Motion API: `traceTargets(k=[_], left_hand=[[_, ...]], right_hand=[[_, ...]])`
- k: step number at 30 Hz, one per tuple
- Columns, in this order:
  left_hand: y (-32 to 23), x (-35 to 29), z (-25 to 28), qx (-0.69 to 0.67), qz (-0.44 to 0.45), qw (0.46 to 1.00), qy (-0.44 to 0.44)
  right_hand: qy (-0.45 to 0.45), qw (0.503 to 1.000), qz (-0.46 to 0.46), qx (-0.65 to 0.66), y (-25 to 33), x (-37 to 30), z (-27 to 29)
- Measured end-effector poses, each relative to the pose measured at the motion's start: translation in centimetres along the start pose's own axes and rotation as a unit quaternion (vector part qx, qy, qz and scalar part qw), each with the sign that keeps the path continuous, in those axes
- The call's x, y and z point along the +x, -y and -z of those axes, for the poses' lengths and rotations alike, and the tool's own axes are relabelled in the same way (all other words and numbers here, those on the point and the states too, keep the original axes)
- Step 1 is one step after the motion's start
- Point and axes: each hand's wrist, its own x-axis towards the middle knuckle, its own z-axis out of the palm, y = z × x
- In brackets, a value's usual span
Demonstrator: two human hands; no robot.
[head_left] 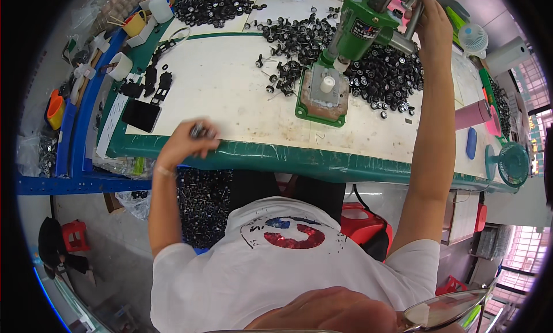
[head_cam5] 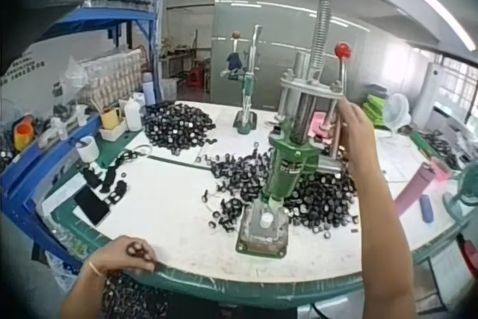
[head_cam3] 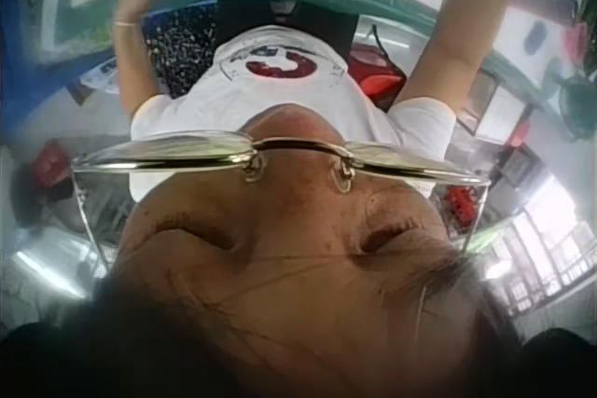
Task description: The person operates a green manual press machine to assemble small metal components. They repeatedly pick up a black circular part and a metal pin, place them into the press die, and pull the lever to secure them together before moving the finished unit aside.
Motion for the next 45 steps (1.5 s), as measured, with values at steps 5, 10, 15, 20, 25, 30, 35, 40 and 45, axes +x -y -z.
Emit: traceTargets(k=[5, 10, 15, 20, 25, 30, 35, 40, 45], left_hand=[[11.8, -7.2, 5.2, 0.219, -0.006, 0.976, -0.008], [10.2, -7.6, 4.6, 0.274, 0.117, 0.954, -0.016], [-0.5, -1.8, -2.0, 0.178, -0.111, 0.978, 0.012], [-2.9, 7.0, -6.9, 0.188, -0.264, 0.934, -0.149], [-2.3, 11.4, -8.6, 0.237, -0.258, 0.923, -0.161], [-2.1, 11.8, -8.4, 0.259, -0.235, 0.922, -0.166], [-3.3, 12.7, -9.6, 0.311, -0.235, 0.902, -0.184], [-2.7, 14.0, -9.2, 0.272, -0.268, 0.901, -0.203], [-1.8, 12.8, -7.3, 0.018, -0.149, 0.975, -0.161]], right_hand=[[0.122, 0.99, 0.025, -0.071, -6.1, -0.8, 8.6], [0.176, 0.948, 0.01, -0.264, -13.1, -5.7, 14.1], [0.206, 0.874, 0.091, -0.43, -14.3, -10.7, 15.3], [0.207, 0.856, 0.12, -0.458, -15.8, -12.8, 16.5], [0.205, 0.873, 0.103, -0.431, -15.9, -13.2, 17.8], [0.215, 0.892, 0.039, -0.396, -15.4, -13.0, 17.6], [0.229, 0.946, 0.075, -0.219, -13.1, -12.8, 11.7], [0.283, 0.947, 0.091, -0.123, -12.2, -12.6, 5.5], [0.296, 0.936, 0.048, -0.183, -13.1, -12.4, 4.0]])
